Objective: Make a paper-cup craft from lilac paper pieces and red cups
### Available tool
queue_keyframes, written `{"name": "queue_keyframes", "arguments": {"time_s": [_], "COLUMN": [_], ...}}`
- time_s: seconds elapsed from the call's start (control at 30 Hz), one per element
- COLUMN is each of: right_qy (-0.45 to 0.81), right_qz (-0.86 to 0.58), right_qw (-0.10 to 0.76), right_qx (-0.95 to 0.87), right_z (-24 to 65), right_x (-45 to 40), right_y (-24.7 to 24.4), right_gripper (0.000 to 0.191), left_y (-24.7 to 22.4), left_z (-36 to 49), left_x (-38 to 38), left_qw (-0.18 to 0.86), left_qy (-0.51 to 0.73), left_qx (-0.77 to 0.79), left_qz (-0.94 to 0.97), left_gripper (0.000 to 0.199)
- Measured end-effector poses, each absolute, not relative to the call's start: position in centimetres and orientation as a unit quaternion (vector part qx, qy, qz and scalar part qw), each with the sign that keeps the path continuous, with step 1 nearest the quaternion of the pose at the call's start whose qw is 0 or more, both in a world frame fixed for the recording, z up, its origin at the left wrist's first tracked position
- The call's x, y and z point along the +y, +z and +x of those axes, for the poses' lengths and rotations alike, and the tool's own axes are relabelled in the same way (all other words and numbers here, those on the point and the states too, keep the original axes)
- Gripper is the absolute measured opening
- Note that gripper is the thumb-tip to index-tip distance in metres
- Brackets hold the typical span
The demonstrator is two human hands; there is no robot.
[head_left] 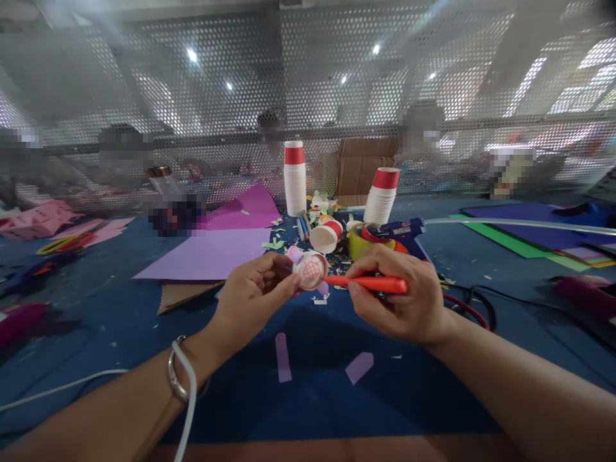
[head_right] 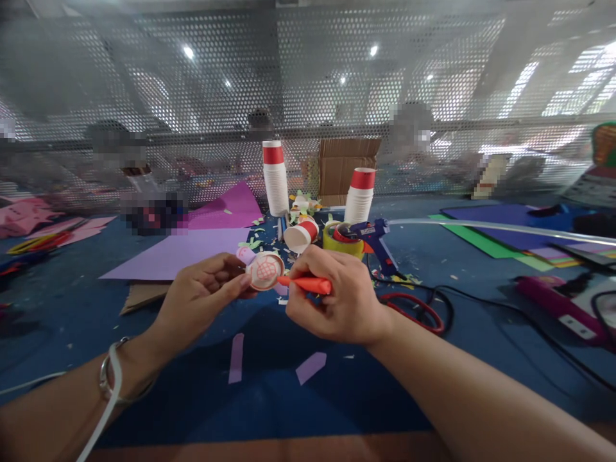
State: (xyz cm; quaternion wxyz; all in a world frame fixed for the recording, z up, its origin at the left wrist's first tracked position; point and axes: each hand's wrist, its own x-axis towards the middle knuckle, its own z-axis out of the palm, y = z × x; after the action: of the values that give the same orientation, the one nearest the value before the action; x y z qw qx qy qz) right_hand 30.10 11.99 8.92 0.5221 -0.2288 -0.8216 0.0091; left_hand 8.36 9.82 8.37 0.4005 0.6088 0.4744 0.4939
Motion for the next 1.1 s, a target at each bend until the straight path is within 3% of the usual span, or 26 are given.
{"name": "queue_keyframes", "arguments": {"time_s": [0.63,1.1], "right_qy": [0.036,0.06], "right_qz": [-0.197,-0.19], "right_qw": [0.52,0.545], "right_qx": [-0.831,-0.815], "right_z": [29.79,29.79], "right_x": [11.72,11.59], "right_y": [8.97,8.74], "right_gripper": [0.009,0.007], "left_y": [8.15,7.59], "left_z": [8.31,8.58], "left_x": [9.73,9.97], "left_qw": [0.385,0.437], "left_qy": [0.473,0.477], "left_qx": [0.463,0.432], "left_qz": [0.643,0.628], "left_gripper": [0.021,0.022]}}
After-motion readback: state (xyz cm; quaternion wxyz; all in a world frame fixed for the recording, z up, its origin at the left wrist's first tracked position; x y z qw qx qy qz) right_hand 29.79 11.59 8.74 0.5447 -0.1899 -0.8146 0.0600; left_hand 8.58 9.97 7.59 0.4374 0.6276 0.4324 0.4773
